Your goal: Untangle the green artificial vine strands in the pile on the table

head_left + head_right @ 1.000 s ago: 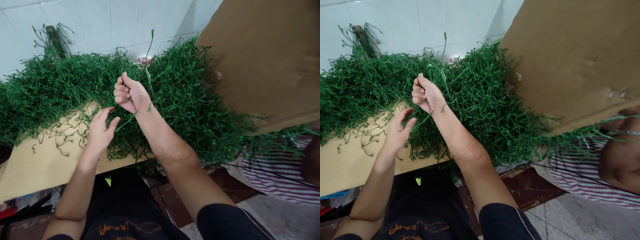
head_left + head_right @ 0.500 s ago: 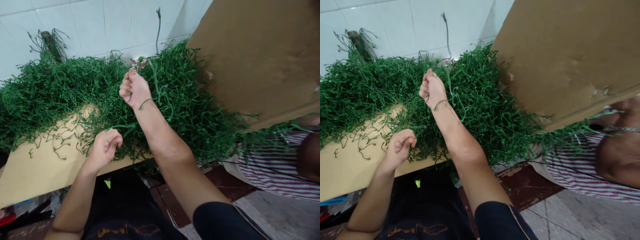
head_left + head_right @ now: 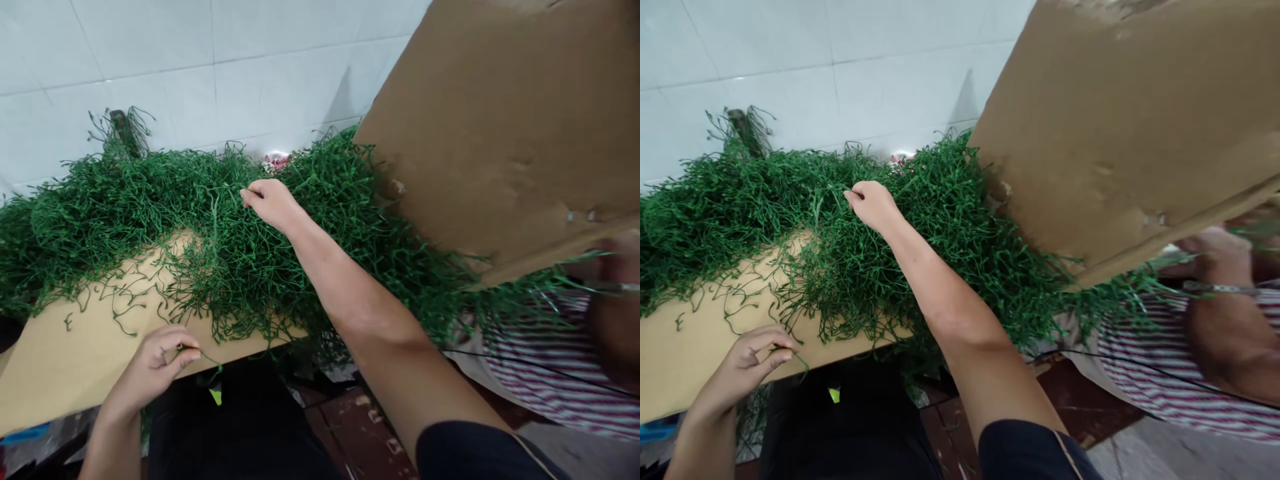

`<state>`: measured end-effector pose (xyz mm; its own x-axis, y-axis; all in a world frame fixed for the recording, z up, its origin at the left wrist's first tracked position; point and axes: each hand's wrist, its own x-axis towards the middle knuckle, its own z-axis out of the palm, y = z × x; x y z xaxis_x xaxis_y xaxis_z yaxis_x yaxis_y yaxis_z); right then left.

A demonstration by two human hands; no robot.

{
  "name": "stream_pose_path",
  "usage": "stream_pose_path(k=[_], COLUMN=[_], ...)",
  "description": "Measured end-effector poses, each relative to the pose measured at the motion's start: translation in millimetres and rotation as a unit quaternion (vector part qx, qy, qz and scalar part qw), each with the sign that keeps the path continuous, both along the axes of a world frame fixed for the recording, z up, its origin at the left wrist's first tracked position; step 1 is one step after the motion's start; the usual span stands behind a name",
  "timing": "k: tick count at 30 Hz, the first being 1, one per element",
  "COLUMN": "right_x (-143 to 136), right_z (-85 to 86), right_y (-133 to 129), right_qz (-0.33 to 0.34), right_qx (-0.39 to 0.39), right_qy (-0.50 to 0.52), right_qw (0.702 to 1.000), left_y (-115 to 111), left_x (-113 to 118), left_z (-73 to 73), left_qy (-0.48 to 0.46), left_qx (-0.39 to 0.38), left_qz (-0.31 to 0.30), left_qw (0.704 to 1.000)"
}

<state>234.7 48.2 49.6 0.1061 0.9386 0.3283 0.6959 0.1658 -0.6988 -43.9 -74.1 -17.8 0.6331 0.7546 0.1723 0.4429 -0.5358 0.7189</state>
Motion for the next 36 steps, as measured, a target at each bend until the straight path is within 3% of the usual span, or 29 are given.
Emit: stream_pose_path(k=[5, 12, 18, 23, 26, 29, 33, 36], right_x=[-5, -14, -24, -28, -28, -30, -29, -26], right_z=[4.7, 8.1, 6.3, 3.2, 2.3, 4.0, 5.6, 1.4], right_y=[-7, -15, -19, -24, -29, -35, -38, -35], right_qz=[0.012, 0.069, 0.064, 0.133, 0.208, 0.225, 0.223, 0.241], right_qx=[0.017, -0.085, -0.081, -0.13, -0.186, -0.232, -0.268, -0.28], right_qy=[-0.002, 0.193, 0.27, 0.366, 0.378, 0.375, 0.373, 0.363], right_qw=[1.0, 0.975, 0.957, 0.912, 0.883, 0.869, 0.86, 0.855], left_y=[-7, -2, 10, 21, 39, 60, 77, 82], left_x=[-9, -10, 20, 57, 80, 96, 108, 110], left_z=[2.7, 5.0, 21.9, 34.0, 35.3, 35.3, 34.4, 30.5], left_qy=[0.0, -0.043, -0.123, -0.207, -0.285, -0.357, -0.411, -0.406], left_qx=[-0.01, -0.002, 0.056, -0.002, -0.052, -0.064, -0.096, -0.12], left_qz=[-0.001, 0.054, 0.02, 0.035, 0.089, 0.131, 0.103, 0.096], left_qw=[1.0, 0.998, 0.991, 0.978, 0.953, 0.923, 0.901, 0.901])
